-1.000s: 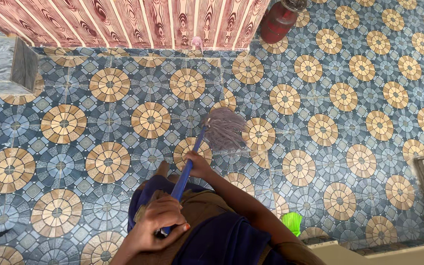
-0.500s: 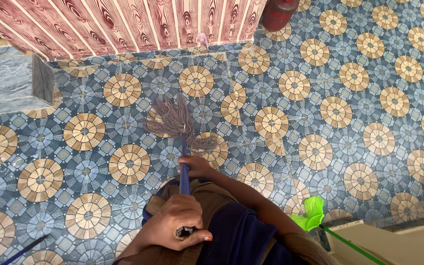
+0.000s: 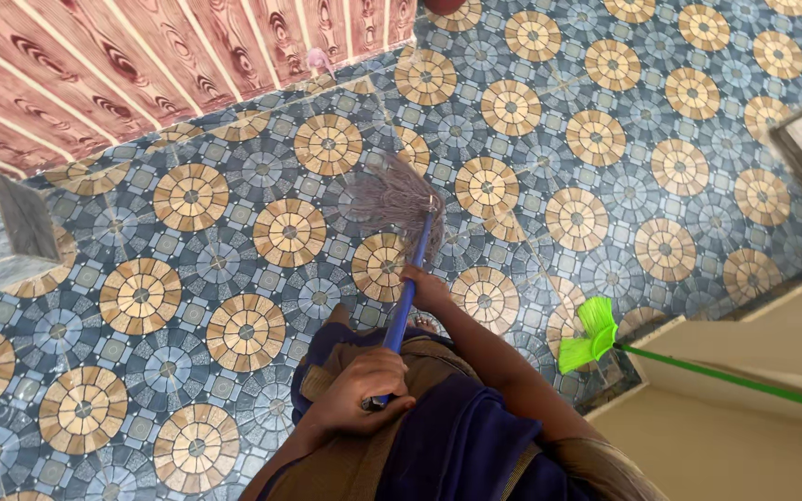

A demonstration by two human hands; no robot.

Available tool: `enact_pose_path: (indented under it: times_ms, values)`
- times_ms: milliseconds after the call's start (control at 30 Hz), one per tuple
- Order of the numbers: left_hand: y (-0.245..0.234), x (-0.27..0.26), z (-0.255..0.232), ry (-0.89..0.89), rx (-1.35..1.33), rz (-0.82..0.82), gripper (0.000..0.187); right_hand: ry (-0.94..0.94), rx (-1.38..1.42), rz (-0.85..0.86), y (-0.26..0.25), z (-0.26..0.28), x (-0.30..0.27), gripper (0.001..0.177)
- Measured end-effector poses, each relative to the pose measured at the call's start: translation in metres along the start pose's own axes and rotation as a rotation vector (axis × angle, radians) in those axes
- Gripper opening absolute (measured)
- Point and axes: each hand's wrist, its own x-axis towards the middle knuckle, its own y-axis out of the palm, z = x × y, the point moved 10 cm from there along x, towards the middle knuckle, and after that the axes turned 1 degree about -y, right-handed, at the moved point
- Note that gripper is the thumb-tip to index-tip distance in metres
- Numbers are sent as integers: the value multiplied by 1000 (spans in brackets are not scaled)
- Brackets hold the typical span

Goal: The person mops a tiled floor in a residential area using a mop with a blue handle.

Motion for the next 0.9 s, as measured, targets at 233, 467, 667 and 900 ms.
enact_pose_path:
  times_ms: [233,467,667,900]
  values:
    - [30,16,12,72,-146,285,24,283,46,-194,-42,-58,-92,21]
    - [70,24,25,57,-404,544,18,749,40,-309,-44,-103,-219,20]
    - [78,30,63,-83,-507,427,15,964,10,-253,-34,-114,-279,23]
    - [44,25,100,7,-608,-11,14,752,-16,-4,-34,-116,-224,32]
